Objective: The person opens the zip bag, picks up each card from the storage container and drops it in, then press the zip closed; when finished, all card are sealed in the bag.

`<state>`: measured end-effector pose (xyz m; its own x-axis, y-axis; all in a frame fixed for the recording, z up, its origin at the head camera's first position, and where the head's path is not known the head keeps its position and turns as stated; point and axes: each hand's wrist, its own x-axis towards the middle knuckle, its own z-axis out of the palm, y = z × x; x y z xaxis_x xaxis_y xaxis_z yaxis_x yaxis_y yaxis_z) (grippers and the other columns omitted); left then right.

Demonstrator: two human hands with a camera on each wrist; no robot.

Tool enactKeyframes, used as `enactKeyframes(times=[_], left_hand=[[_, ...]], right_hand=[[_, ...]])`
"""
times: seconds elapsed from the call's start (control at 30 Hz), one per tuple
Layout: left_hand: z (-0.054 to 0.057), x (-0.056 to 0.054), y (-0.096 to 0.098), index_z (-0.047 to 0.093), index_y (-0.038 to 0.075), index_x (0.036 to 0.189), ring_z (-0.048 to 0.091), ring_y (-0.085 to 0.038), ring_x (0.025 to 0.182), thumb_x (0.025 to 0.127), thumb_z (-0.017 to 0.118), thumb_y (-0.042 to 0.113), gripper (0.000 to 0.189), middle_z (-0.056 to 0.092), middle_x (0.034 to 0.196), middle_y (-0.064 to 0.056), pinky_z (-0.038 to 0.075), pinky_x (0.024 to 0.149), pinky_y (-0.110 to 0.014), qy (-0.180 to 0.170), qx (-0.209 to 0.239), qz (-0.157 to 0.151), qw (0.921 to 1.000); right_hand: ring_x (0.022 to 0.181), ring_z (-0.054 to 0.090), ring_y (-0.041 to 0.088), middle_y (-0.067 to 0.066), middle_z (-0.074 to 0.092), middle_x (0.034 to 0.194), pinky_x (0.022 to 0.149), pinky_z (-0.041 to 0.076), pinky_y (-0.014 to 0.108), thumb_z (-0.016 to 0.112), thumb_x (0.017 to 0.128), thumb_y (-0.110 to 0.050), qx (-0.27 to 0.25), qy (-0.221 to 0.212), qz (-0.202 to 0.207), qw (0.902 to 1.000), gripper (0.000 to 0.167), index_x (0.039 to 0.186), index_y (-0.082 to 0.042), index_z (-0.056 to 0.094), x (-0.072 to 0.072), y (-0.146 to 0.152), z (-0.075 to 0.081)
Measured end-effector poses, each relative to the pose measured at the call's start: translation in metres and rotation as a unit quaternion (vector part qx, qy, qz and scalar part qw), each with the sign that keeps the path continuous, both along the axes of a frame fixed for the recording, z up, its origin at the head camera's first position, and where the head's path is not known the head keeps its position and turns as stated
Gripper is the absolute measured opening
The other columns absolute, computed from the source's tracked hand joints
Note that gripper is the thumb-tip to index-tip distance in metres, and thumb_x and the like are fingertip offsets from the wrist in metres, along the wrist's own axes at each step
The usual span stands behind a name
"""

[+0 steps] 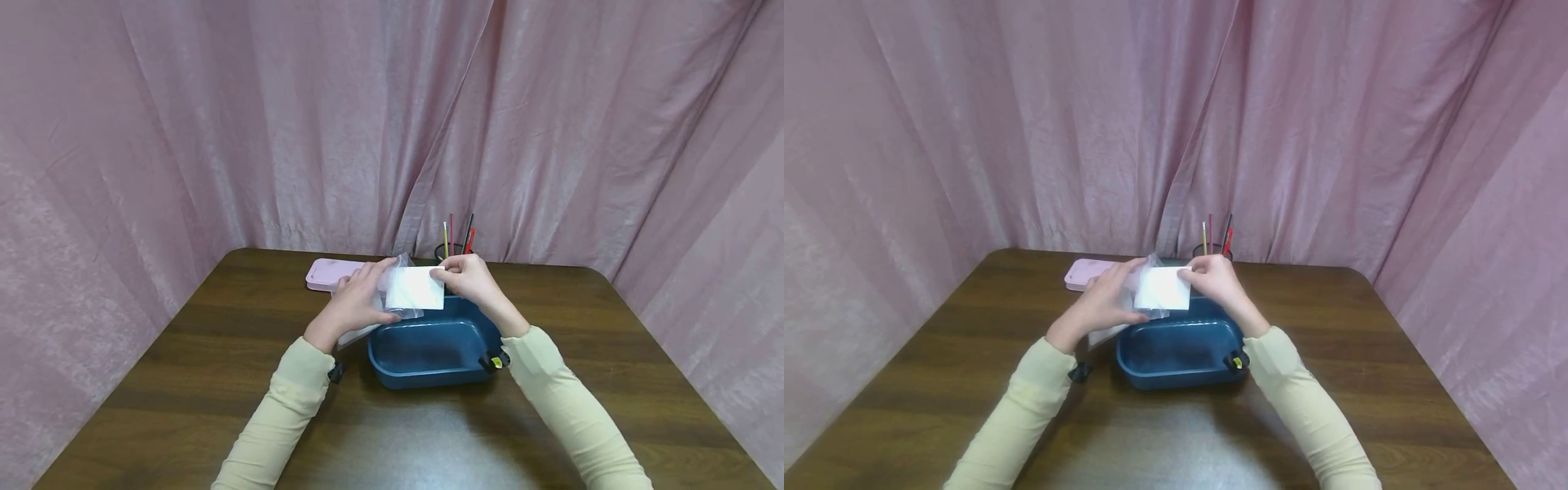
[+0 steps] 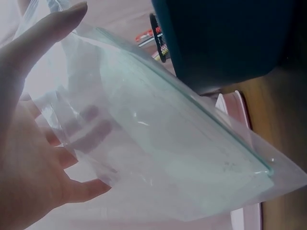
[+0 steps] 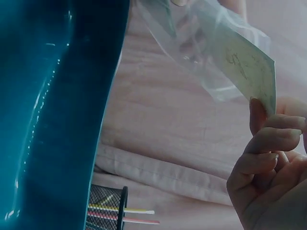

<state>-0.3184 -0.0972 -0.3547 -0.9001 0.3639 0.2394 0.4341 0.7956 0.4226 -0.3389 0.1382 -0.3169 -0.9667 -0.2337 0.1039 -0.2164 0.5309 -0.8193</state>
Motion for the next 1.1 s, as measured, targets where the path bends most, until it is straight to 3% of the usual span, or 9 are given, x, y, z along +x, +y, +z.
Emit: enactKeyframes(times=[0.4,0.8,1.1], left_hand=[[0.002,0.002,0.007,0.027,0.029,0.150,0.049,-0.029,0.119,0.066,0.087,0.042,0.103,0.048,0.138,-0.008,0.034,0.099,-0.060,0.020,-0.013,-0.009,0.9997],[0.004,0.004,0.009,0.026,0.029,0.149,0.050,-0.029,0.117,0.066,0.087,0.041,0.103,0.049,0.136,-0.007,0.035,0.098,-0.059,0.025,-0.019,-0.013,0.9994],[0.004,0.003,0.009,0.025,0.029,0.149,0.050,-0.029,0.117,0.066,0.086,0.042,0.104,0.048,0.137,-0.007,0.035,0.097,-0.058,0.027,-0.017,-0.016,0.9994]], right_hand=[[0.045,0.042,0.008,-0.009,0.043,0.046,0.047,0.034,0.023,0.069,0.086,-0.022,0.013,0.009,0.033,0.9993,0.022,0.087,0.000,0.072,-0.005,-0.021,-0.008],[0.050,0.047,0.005,-0.007,0.054,0.053,0.050,0.040,0.022,0.068,0.088,-0.017,0.046,0.055,0.053,0.9960,0.021,0.090,0.003,0.073,-0.003,-0.033,-0.007],[0.053,0.051,0.011,-0.004,0.057,0.054,0.053,0.042,0.024,0.067,0.089,-0.024,0.028,0.059,0.043,0.9969,0.023,0.094,-0.003,0.074,-0.003,-0.026,-0.003]])
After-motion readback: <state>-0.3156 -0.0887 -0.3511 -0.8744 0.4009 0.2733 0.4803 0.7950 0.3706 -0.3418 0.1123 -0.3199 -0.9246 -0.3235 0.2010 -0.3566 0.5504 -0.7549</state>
